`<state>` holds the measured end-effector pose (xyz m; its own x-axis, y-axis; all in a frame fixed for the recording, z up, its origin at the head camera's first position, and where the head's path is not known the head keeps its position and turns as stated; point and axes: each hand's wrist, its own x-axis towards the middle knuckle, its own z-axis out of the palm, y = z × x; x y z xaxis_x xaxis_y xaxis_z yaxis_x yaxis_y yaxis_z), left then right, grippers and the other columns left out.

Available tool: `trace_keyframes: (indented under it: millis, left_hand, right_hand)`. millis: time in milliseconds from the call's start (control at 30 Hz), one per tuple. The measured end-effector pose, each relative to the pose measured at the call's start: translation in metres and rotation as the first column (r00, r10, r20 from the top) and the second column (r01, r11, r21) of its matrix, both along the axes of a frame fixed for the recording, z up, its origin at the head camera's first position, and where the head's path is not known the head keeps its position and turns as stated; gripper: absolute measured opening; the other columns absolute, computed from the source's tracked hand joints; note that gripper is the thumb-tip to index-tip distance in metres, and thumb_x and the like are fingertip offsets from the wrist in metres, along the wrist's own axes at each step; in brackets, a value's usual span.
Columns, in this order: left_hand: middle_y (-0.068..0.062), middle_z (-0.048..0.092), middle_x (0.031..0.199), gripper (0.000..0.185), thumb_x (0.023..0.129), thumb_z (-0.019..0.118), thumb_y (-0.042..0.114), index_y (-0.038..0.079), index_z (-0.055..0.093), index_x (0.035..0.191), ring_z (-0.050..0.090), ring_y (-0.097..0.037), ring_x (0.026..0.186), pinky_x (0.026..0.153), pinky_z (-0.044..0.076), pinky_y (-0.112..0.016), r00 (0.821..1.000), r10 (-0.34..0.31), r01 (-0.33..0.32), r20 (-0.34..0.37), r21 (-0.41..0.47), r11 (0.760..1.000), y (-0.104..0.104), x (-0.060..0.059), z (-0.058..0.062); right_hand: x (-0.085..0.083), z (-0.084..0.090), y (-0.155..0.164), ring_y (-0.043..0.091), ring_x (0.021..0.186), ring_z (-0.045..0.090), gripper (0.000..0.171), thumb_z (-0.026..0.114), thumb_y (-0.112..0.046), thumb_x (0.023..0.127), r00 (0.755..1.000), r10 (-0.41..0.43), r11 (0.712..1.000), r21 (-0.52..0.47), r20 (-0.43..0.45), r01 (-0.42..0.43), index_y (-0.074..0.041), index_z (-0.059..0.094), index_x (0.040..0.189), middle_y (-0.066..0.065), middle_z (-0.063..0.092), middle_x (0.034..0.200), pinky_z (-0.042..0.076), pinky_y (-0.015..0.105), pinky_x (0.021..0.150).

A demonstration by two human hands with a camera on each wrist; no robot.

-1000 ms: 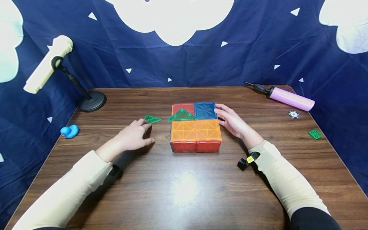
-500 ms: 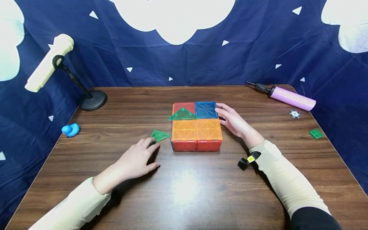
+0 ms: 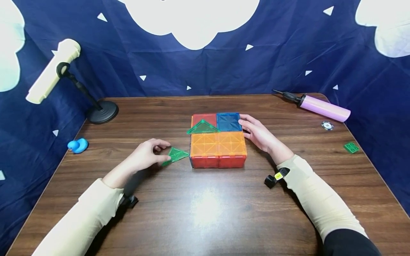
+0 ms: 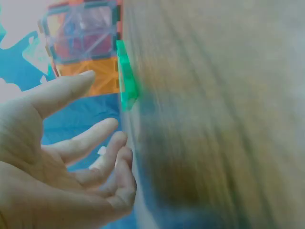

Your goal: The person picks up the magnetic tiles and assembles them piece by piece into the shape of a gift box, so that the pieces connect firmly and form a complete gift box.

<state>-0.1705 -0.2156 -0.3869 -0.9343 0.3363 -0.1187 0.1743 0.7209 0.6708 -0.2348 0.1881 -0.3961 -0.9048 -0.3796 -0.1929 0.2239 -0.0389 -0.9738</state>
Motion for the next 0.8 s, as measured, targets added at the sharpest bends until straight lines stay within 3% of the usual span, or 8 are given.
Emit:
trace_keyframes:
  millis: [100,200,433,633,800]
  left_hand:
    - [-0.016,0.063,0.117,0.046,0.086,0.083,0.019,0.001,0.068,0.127,0.055,-0.03,0.104,0.089,0.044,-0.042,0.994,0.039,-0.043,0.098,0.039,0.998,0.002,-0.005,-0.002]
    - [-0.016,0.062,0.116,0.046,0.084,0.085,0.018,0.001,0.069,0.124,0.053,-0.031,0.103,0.086,0.042,-0.04,0.989,0.059,-0.068,0.137,0.06,0.996,0.006,-0.008,-0.004]
    - [-0.016,0.06,0.113,0.045,0.076,0.09,0.008,0.002,0.07,0.115,0.052,-0.033,0.102,0.087,0.041,-0.042,0.991,0.085,-0.092,0.105,0.066,0.994,0.011,-0.007,-0.009]
    - [-0.011,0.063,0.103,0.045,0.073,0.089,-0.001,0.003,0.063,0.111,0.057,-0.027,0.094,0.082,0.044,-0.038,0.996,0.052,-0.058,0.068,0.093,0.994,0.014,-0.003,-0.007]
    - [-0.012,0.064,0.096,0.042,0.076,0.082,-0.011,-0.002,0.06,0.111,0.061,-0.02,0.085,0.073,0.05,-0.026,0.991,0.022,-0.05,0.134,0.209,0.977,0.013,-0.002,-0.004]
  right_hand:
    - [-0.001,-0.001,0.0,0.025,0.137,0.04,0.057,0.046,-0.029,0.109,1.0,0.002,1.0,0.002,0.004,-0.002,-0.005,0.028,0.158,0.011,0.037,0.154,0.035,0.043,0.113]
    - [-0.002,-0.002,0.0,0.025,0.137,0.04,0.057,0.046,-0.029,0.109,1.0,0.001,1.0,0.009,0.004,-0.001,-0.005,0.029,0.157,0.012,0.038,0.154,0.036,0.042,0.113]
    - [-0.003,-0.002,0.0,0.026,0.139,0.038,0.057,0.046,-0.029,0.109,1.0,-0.003,1.0,0.014,0.009,0.002,-0.005,0.028,0.157,0.012,0.035,0.156,0.033,0.044,0.115]
    - [-0.003,-0.002,0.0,0.026,0.14,0.038,0.056,0.045,-0.027,0.109,1.0,0.001,1.0,0.003,0.004,-0.001,-0.005,0.029,0.157,0.012,0.035,0.156,0.034,0.044,0.114]
    - [0.0,0.0,-0.001,0.023,0.131,0.045,0.052,0.046,-0.024,0.109,1.0,-0.001,1.0,-0.024,-0.009,0.001,-0.004,0.032,0.155,0.01,0.045,0.146,0.042,0.036,0.105]
